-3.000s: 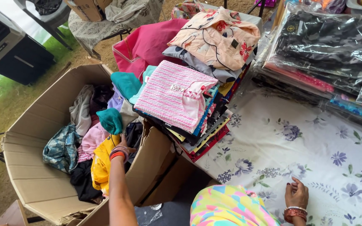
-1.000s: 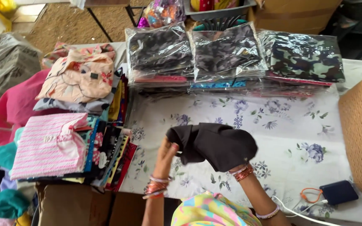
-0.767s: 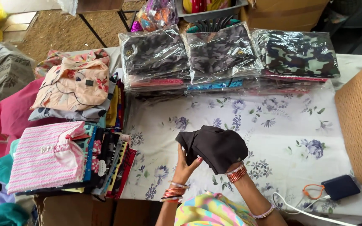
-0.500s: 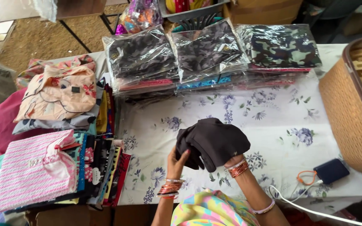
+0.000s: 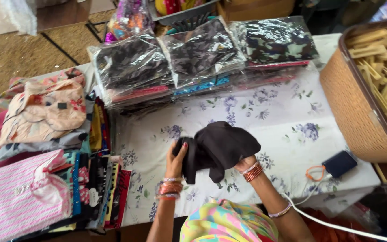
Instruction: Folding and organizing various garments on a table.
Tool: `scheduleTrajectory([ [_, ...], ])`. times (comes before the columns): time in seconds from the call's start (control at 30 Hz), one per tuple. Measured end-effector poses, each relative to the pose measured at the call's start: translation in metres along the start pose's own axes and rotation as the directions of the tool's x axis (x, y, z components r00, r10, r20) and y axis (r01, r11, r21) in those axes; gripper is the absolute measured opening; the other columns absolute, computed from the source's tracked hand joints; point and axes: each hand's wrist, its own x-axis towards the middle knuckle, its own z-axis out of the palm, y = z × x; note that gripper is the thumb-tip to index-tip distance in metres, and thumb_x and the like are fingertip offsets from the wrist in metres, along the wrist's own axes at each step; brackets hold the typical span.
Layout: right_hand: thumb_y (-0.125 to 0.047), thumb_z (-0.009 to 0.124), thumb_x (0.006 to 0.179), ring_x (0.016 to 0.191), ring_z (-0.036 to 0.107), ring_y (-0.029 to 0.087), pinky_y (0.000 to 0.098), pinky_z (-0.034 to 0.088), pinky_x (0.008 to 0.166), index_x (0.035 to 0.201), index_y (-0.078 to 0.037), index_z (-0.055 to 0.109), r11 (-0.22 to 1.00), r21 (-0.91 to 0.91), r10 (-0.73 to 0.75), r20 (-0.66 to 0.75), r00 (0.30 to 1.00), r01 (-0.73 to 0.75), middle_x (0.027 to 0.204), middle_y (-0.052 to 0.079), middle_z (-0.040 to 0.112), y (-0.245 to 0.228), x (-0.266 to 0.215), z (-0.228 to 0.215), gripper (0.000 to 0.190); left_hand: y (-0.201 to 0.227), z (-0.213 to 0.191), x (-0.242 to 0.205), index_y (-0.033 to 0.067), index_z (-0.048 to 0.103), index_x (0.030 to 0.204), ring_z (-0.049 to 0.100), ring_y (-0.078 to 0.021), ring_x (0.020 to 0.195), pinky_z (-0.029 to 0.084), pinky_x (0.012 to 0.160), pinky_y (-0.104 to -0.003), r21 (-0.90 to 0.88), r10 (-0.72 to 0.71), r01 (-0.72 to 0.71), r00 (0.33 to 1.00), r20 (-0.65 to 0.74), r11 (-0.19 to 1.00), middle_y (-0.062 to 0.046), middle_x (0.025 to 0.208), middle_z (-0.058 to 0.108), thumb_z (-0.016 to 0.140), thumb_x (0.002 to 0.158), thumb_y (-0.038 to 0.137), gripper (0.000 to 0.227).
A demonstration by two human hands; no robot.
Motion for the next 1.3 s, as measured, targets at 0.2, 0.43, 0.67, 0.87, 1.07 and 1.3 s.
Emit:
scheduleTrajectory([
  [0.2,-0.034,0.059,0.098,0.093,0.060,0.027,0.0455,0.047,0.081,0.106,-0.013,0.065,0.113,0.921,0.021,0.372,0.928,-0.372,0.103,0.010,0.063,-0.135,-0.103,0.081,0.024,0.077,0.127,-0.013,0.0010,0.069,0.116,0.064,-0.0104,0.096,0.054,0.083,-0.030,0.349,-0.190,-0.490,0.344,0.919,0.799,-0.007,0.099,0.072,0.069,0.100,0.019,0.024],
  [0.43,-0.033,0.064,0.098,0.064,0.065,0.024,0.0417,0.049,0.060,0.080,-0.018,0.073,-0.694,0.243,-0.481,0.543,0.688,-0.677,0.071,0.007,0.067,-0.234,-0.246,0.187,0.025,0.016,0.289,-0.065,0.0014,0.067,0.119,0.069,-0.0335,0.113,0.056,0.098,-0.039,-0.082,-0.064,-0.776,-0.156,0.986,0.625,-0.016,0.120,0.070,0.073,0.095,0.021,0.032],
  [0.67,-0.024,0.064,0.109,0.087,0.065,0.024,0.0393,0.050,0.076,0.096,-0.010,0.069,-0.631,0.182,-0.554,0.575,0.602,-0.754,0.090,0.010,0.066,-0.294,-0.291,0.159,0.019,-0.058,0.379,-0.009,0.0095,0.060,0.134,0.059,-0.0321,0.134,0.031,0.126,-0.062,-0.040,0.160,-0.873,0.044,0.986,0.486,-0.013,0.135,0.065,0.073,0.094,0.018,0.042],
  [0.87,-0.016,0.062,0.113,0.115,0.061,0.031,0.0401,0.047,0.099,0.123,-0.002,0.058,-0.859,-0.154,-0.442,0.705,0.555,-0.489,0.122,0.016,0.061,-0.255,-0.292,0.205,0.018,0.006,0.423,-0.045,0.0162,0.065,0.121,0.035,-0.0335,0.149,0.019,0.116,-0.075,-0.129,0.139,-0.992,-0.126,0.982,0.012,-0.012,0.147,0.049,0.073,0.081,0.008,0.041],
  [1.07,-0.008,0.060,0.117,0.142,0.056,0.037,0.0407,0.045,0.121,0.149,0.007,0.046,-0.924,-0.383,-0.359,0.843,0.401,-0.020,0.153,0.022,0.056,-0.209,-0.244,0.269,0.038,0.008,0.428,-0.060,0.0101,0.050,0.138,0.029,-0.0431,0.147,0.021,0.112,-0.075,-0.138,0.331,-0.985,-0.098,0.939,0.101,-0.019,0.151,0.039,0.089,0.073,0.046,0.084],
  [1.3,-0.005,0.064,0.092,0.127,0.057,0.042,0.0470,0.049,0.106,0.148,0.003,0.052,-0.969,-0.168,-0.247,0.698,0.672,-0.182,0.140,0.024,0.060,-0.154,-0.179,0.243,0.058,0.045,0.361,-0.009,0.0220,0.050,0.143,0.052,-0.0360,0.124,0.056,0.092,-0.044,-0.043,0.248,-0.975,-0.097,0.964,-0.217,-0.006,0.133,0.054,0.085,0.073,0.015,0.078],
])
